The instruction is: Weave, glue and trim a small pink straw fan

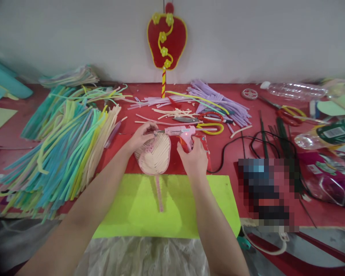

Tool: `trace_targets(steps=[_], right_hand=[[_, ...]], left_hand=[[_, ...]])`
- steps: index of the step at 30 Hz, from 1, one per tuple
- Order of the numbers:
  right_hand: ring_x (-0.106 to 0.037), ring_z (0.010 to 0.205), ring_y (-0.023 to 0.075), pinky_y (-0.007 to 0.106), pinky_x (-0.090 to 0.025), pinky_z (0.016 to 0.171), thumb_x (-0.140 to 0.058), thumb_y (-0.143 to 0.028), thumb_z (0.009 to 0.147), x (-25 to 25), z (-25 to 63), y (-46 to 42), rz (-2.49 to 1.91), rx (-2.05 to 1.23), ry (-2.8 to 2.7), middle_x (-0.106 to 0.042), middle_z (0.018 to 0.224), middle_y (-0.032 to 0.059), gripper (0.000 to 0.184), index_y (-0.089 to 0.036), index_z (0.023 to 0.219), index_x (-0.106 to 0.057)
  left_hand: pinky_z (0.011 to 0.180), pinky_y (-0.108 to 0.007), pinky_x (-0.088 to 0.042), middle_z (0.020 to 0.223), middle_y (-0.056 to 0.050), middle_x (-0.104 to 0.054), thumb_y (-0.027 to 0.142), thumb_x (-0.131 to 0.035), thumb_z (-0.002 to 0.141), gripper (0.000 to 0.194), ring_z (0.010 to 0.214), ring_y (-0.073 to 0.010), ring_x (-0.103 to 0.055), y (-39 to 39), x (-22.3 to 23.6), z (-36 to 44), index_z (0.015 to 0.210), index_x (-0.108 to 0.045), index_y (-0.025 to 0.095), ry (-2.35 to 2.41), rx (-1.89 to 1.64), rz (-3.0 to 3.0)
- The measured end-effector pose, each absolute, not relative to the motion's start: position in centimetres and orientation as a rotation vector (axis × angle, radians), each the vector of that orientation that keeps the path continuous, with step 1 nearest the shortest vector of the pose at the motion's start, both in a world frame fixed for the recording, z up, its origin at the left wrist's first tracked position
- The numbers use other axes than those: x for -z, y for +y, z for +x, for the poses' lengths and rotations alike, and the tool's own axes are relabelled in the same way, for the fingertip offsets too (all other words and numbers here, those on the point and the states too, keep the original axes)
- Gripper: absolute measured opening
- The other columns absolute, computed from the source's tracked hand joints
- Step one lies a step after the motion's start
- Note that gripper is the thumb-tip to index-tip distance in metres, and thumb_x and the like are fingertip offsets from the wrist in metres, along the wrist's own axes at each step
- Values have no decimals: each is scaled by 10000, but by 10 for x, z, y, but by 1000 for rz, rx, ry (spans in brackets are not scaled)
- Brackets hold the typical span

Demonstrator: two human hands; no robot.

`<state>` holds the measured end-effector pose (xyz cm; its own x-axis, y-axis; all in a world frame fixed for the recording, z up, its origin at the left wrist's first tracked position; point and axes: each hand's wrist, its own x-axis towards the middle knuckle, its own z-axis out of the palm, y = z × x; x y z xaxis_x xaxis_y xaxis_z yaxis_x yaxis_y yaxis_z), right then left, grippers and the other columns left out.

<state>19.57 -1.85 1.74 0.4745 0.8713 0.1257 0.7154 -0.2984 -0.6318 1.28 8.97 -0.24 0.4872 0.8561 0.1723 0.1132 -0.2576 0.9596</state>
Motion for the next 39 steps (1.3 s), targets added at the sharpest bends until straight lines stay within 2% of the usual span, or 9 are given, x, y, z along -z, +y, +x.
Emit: trace_targets(steps=[14, 23, 29, 39], right_hand=[[-574, 880, 247, 339, -438, 641, -520, -477, 729, -22, 194, -20, -2128, -56, -1424, -601, 1072, 89, 481, -217, 1132, -491], [-567, 827, 231, 316, -433, 599, -515, -455, 741, -26, 192, -21, -2109, 60, -1458, -594, 1007, 85, 441, -225, 1117, -492], [-562, 776, 208, 305, -426, 588, -496, -457, 755, -25, 193, -22, -2079, 130, -1475, -589, 978, 84, 429, -220, 1113, -495], [-565, 808, 218, 323, -439, 618, -487, -450, 766, -26, 191, -22, -2073, 135, -1494, -591, 978, 82, 421, -225, 1122, -498]], left_hand=[[827, -294, -382, 889, -26, -520, 106, -488, 641, 230, 866, -143, -488, 92, 4, 9, 863, -509, 161, 807, -872, 1735], [817, -282, -378, 881, -20, -513, 112, -500, 647, 216, 855, -134, -488, 93, 6, 10, 857, -506, 161, 790, -869, 1710], [803, -281, -376, 871, -24, -511, 149, -511, 668, 184, 842, -134, -485, 90, 2, 11, 851, -515, 153, 814, -856, 1706], [811, -277, -378, 880, -21, -513, 119, -494, 658, 206, 854, -133, -485, 91, 3, 10, 859, -513, 157, 792, -854, 1717]])
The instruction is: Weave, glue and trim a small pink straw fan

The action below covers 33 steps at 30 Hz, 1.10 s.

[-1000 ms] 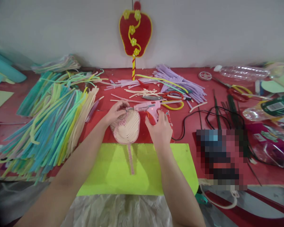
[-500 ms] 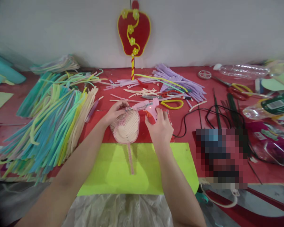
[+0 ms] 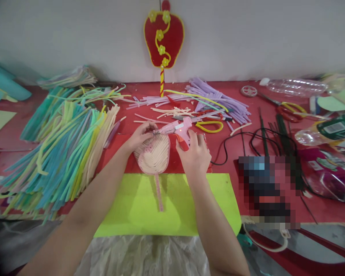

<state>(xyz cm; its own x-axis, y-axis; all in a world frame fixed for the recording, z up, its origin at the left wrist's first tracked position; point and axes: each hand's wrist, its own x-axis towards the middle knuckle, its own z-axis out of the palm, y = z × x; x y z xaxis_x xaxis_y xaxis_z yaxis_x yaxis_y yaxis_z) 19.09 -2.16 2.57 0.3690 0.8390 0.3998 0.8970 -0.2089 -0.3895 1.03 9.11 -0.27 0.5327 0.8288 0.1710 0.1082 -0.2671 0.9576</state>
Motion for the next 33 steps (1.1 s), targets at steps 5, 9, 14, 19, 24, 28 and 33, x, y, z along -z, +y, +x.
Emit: trace_targets(steps=[5, 9, 14, 19, 24, 28, 33], right_hand=[[-567, 828, 218, 320, -435, 625, -468, -442, 787, -25, 189, -22, -2064, 136, -1508, -588, 999, 82, 415, -221, 1137, -490], [-570, 818, 215, 313, -432, 614, -486, -443, 776, -26, 188, -22, -2074, 129, -1500, -592, 1005, 79, 416, -221, 1128, -495], [-563, 784, 208, 313, -426, 603, -487, -452, 770, -25, 189, -22, -2082, 110, -1486, -592, 1004, 82, 419, -222, 1121, -494], [-567, 790, 215, 314, -424, 600, -493, -454, 765, -24, 189, -22, -2107, 81, -1467, -592, 1018, 84, 428, -226, 1127, -492], [-568, 851, 240, 325, -432, 608, -512, -471, 741, -23, 191, -21, -2136, -16, -1449, -589, 1053, 95, 457, -225, 1126, -492], [-568, 862, 250, 334, -431, 615, -528, -478, 722, -21, 194, -20, -2176, -89, -1426, -595, 1077, 94, 476, -227, 1124, -498], [-569, 879, 253, 345, -432, 633, -543, -486, 714, -19, 196, -20, -2190, -124, -1407, -600, 1092, 78, 486, -234, 1126, -495]], left_hand=[[804, -275, -384, 865, -20, -514, 105, -493, 661, 197, 837, -128, -489, 90, 0, 12, 851, -512, 156, 794, -853, 1722], [801, -272, -382, 859, -19, -511, 116, -502, 662, 184, 833, -126, -486, 90, 0, 12, 842, -511, 154, 793, -861, 1715], [767, -265, -395, 867, -18, -512, 164, -505, 695, 161, 822, -127, -486, 92, 4, 10, 855, -519, 161, 772, -853, 1653], [794, -278, -404, 905, -24, -527, 183, -538, 697, 182, 866, -136, -500, 96, 9, 8, 878, -534, 166, 748, -840, 1625], [849, -322, -401, 919, -46, -561, 217, -582, 718, 195, 894, -151, -526, 98, 2, 6, 901, -559, 153, 762, -749, 1741], [851, -335, -416, 921, -53, -585, 236, -586, 735, 179, 891, -156, -545, 98, -1, 5, 893, -574, 152, 777, -707, 1793], [853, -333, -428, 925, -53, -588, 210, -632, 697, 226, 889, -148, -557, 98, 4, 5, 901, -556, 149, 800, -719, 1768]])
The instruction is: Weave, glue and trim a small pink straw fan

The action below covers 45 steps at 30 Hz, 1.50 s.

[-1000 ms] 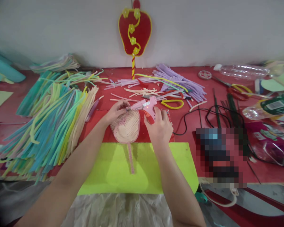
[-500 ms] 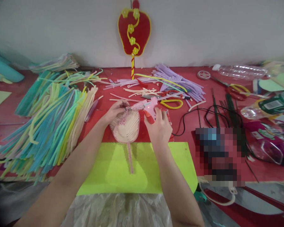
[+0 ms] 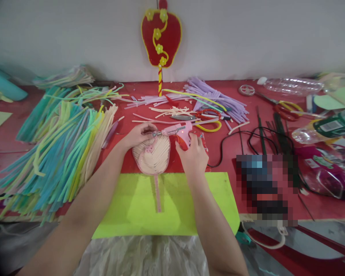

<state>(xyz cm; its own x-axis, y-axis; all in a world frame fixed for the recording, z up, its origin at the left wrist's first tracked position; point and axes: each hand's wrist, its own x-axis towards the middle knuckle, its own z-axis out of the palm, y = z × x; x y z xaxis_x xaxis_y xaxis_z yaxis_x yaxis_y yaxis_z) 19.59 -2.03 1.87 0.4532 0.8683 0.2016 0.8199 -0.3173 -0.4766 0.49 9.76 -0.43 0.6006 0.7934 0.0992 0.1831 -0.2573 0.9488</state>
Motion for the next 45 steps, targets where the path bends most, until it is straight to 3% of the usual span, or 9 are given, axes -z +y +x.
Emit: trace_targets(steps=[28, 38, 45], right_hand=[[-567, 886, 261, 374, -431, 669, -533, -492, 695, -16, 201, -25, -2196, -137, -1354, -581, 1116, 95, 482, -232, 1099, -494], [-556, 918, 264, 395, -425, 740, -542, -522, 678, -15, 218, -22, -2177, -159, -1216, -594, 1065, 103, 542, -209, 1119, -504], [-574, 824, 237, 369, -435, 728, -556, -547, 659, -6, 233, -17, -2115, -93, -1047, -623, 952, 93, 568, -190, 1101, -533]], left_hand=[[815, -319, -438, 877, -36, -556, 144, -631, 665, 251, 826, -120, -556, 95, 8, 10, 882, -504, 139, 832, -744, 1645], [796, -285, -439, 853, -20, -542, 154, -625, 666, 237, 817, -110, -551, 92, 5, 12, 863, -495, 138, 857, -741, 1671], [808, -288, -436, 868, -26, -561, 117, -600, 664, 238, 836, -113, -558, 90, 6, 13, 873, -490, 142, 862, -712, 1678]])
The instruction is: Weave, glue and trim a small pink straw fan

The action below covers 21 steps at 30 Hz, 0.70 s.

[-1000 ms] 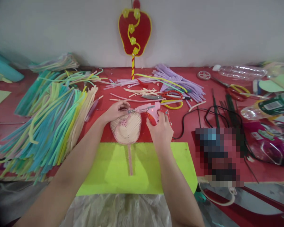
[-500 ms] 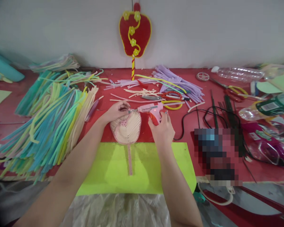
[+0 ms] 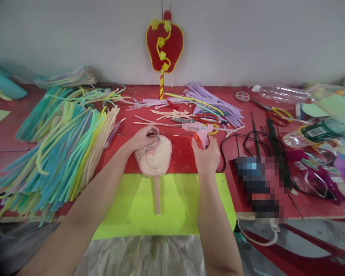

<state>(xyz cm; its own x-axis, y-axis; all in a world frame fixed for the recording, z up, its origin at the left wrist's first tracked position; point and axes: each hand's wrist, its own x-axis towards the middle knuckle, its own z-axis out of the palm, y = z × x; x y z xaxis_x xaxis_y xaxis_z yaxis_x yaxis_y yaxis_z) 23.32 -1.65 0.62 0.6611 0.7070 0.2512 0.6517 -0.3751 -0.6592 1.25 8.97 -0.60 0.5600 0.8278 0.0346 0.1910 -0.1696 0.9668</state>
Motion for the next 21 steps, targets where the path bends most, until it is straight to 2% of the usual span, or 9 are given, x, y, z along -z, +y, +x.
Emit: trace_targets(steps=[7, 14, 18, 21], right_hand=[[-572, 894, 262, 399, -425, 799, -539, -511, 686, -9, 267, -7, -2214, -8, -1005, -628, 989, 135, 573, -155, 1135, -546], [-567, 919, 308, 433, -421, 800, -534, -481, 682, -13, 292, -2, -2418, -10, -970, -622, 1009, 166, 534, -140, 1092, -570], [-555, 926, 285, 409, -419, 805, -533, -470, 679, -9, 302, 2, -2425, -51, -1130, -602, 1025, 164, 517, -133, 1068, -579], [-541, 944, 277, 397, -413, 816, -543, -457, 675, -16, 307, 4, -2372, 54, -1310, -590, 1036, 161, 518, -128, 1073, -583]], left_hand=[[812, -295, -441, 892, -41, -576, 149, -601, 681, 236, 849, -123, -568, 91, 10, 10, 895, -501, 143, 843, -713, 1729], [805, -296, -449, 891, -44, -581, 119, -596, 666, 248, 845, -125, -571, 92, 12, 9, 892, -497, 145, 835, -715, 1728], [766, -280, -453, 902, -50, -579, 127, -593, 667, 243, 847, -131, -568, 92, 10, 9, 892, -501, 143, 855, -702, 1731], [751, -274, -453, 906, -47, -580, 145, -594, 674, 242, 848, -132, -568, 93, 11, 8, 899, -504, 146, 853, -705, 1733]])
